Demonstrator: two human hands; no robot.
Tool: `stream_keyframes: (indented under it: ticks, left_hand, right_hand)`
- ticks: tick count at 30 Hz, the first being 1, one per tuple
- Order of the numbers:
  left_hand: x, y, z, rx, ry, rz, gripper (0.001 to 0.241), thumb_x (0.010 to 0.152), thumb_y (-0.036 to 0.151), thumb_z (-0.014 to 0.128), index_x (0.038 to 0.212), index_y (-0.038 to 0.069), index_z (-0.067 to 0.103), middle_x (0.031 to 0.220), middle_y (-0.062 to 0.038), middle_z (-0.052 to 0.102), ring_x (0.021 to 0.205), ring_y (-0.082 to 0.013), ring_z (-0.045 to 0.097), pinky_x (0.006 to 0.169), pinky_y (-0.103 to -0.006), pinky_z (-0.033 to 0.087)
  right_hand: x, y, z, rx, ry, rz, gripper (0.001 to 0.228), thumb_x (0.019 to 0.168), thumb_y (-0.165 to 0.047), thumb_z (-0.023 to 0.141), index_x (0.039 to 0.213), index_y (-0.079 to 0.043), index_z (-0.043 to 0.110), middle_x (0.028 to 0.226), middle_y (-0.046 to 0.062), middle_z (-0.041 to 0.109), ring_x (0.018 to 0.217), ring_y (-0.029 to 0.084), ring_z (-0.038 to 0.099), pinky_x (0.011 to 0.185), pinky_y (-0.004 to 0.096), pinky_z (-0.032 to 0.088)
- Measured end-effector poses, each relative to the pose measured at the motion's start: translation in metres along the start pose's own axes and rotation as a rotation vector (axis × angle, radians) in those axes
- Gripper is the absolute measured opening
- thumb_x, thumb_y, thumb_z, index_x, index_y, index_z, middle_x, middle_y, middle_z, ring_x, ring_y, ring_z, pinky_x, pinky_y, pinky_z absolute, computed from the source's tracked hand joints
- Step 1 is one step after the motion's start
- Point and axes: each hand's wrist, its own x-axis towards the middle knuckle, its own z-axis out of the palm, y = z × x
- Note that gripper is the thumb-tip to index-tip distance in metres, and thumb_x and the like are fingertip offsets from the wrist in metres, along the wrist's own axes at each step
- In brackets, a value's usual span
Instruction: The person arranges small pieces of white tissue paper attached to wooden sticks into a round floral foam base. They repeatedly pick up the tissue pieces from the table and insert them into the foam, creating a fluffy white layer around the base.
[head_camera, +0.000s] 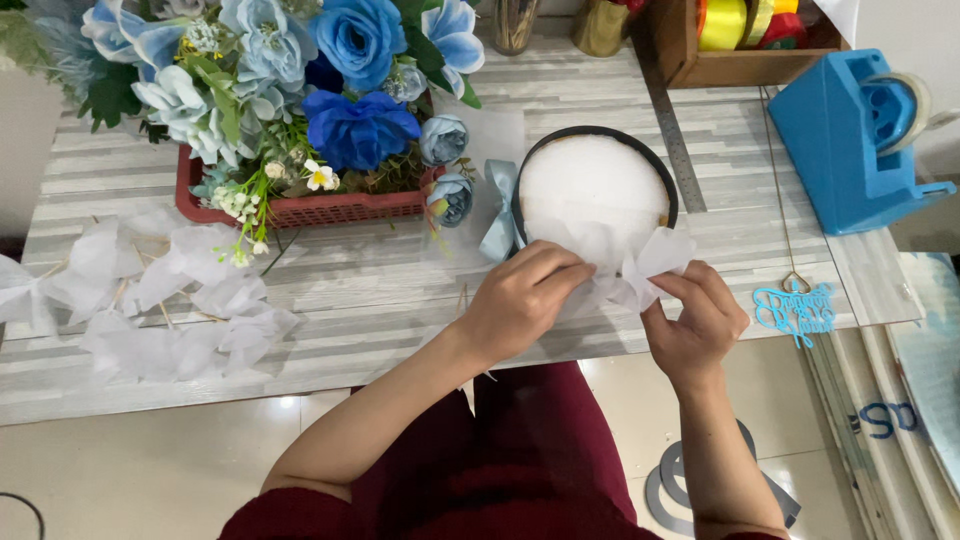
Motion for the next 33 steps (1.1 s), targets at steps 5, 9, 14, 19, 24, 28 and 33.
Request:
stream_keyframes:
  ticks: [5, 9, 14, 19, 24, 28, 33]
  left_hand:
    - [0.002, 0.000, -0.002, -0.012, -0.015, -0.001, 0.013, 0.084, -0.005, 0.050, 0.078, 0.000, 0.061, 0.074, -0.007, 0.055, 0.074, -0.0207, 0.058, 0.064, -0.0279, 0.051]
    - [0.006, 0.001, -0.004, -0.019, -0.024, 0.008, 0.013, 0.083, -0.007, 0.050, 0.077, -0.001, 0.060, 0.072, -0.007, 0.054, 0.072, -0.0204, 0.057, 0.063, -0.0272, 0.050]
    - [0.005, -0.002, -0.002, -0.015, -0.013, 0.013, 0.012, 0.083, -0.005, 0.051, 0.077, 0.000, 0.060, 0.073, -0.007, 0.053, 0.073, -0.0212, 0.057, 0.061, -0.0276, 0.050]
    - [0.004, -0.002, -0.001, 0.025, -0.011, 0.034, 0.014, 0.084, -0.004, 0.050, 0.074, 0.001, 0.060, 0.074, -0.006, 0.053, 0.073, -0.0194, 0.057, 0.061, -0.0257, 0.050]
    - [0.002, -0.005, 0.001, 0.009, -0.062, 0.036, 0.016, 0.086, -0.002, 0.046, 0.077, 0.003, 0.059, 0.074, -0.006, 0.049, 0.073, -0.0203, 0.054, 0.062, -0.0269, 0.049]
    - [0.004, -0.007, 0.002, 0.009, -0.070, 0.032, 0.016, 0.086, -0.002, 0.046, 0.075, 0.002, 0.058, 0.074, -0.006, 0.050, 0.073, -0.0203, 0.054, 0.061, -0.0265, 0.048]
    - [0.006, -0.006, 0.000, 0.016, -0.089, 0.032, 0.016, 0.086, -0.003, 0.046, 0.077, 0.002, 0.058, 0.074, -0.005, 0.049, 0.072, -0.0203, 0.054, 0.058, -0.0253, 0.048]
  right_hand:
    - [0.011, -0.008, 0.002, -0.023, -0.010, -0.078, 0.012, 0.066, 0.015, 0.068, 0.069, 0.003, 0.064, 0.064, 0.011, 0.052, 0.058, 0.026, 0.050, 0.055, 0.038, 0.045]
    - [0.016, -0.007, 0.001, 0.036, -0.033, -0.121, 0.011, 0.066, 0.013, 0.066, 0.067, 0.003, 0.060, 0.063, 0.013, 0.051, 0.057, 0.028, 0.047, 0.058, 0.040, 0.044]
    - [0.021, -0.009, 0.004, 0.097, -0.040, -0.095, 0.013, 0.064, 0.015, 0.064, 0.069, 0.004, 0.062, 0.064, 0.013, 0.053, 0.057, 0.028, 0.049, 0.059, 0.041, 0.044]
    - [0.004, 0.005, 0.004, 0.185, -0.009, -0.049, 0.012, 0.064, 0.017, 0.063, 0.070, 0.007, 0.062, 0.061, 0.015, 0.053, 0.053, 0.028, 0.050, 0.057, 0.040, 0.044]
    - [0.008, 0.006, 0.006, 0.231, -0.028, -0.070, 0.013, 0.066, 0.019, 0.059, 0.069, 0.007, 0.061, 0.062, 0.015, 0.054, 0.051, 0.027, 0.051, 0.062, 0.043, 0.046]
    - [0.007, 0.009, 0.010, 0.162, -0.032, -0.096, 0.013, 0.067, 0.018, 0.060, 0.069, 0.005, 0.061, 0.062, 0.014, 0.055, 0.052, 0.027, 0.051, 0.070, 0.044, 0.046]
    - [0.002, 0.017, 0.013, 0.084, -0.097, -0.108, 0.014, 0.067, 0.015, 0.062, 0.072, 0.002, 0.061, 0.064, 0.011, 0.054, 0.057, 0.025, 0.052, 0.084, 0.049, 0.043]
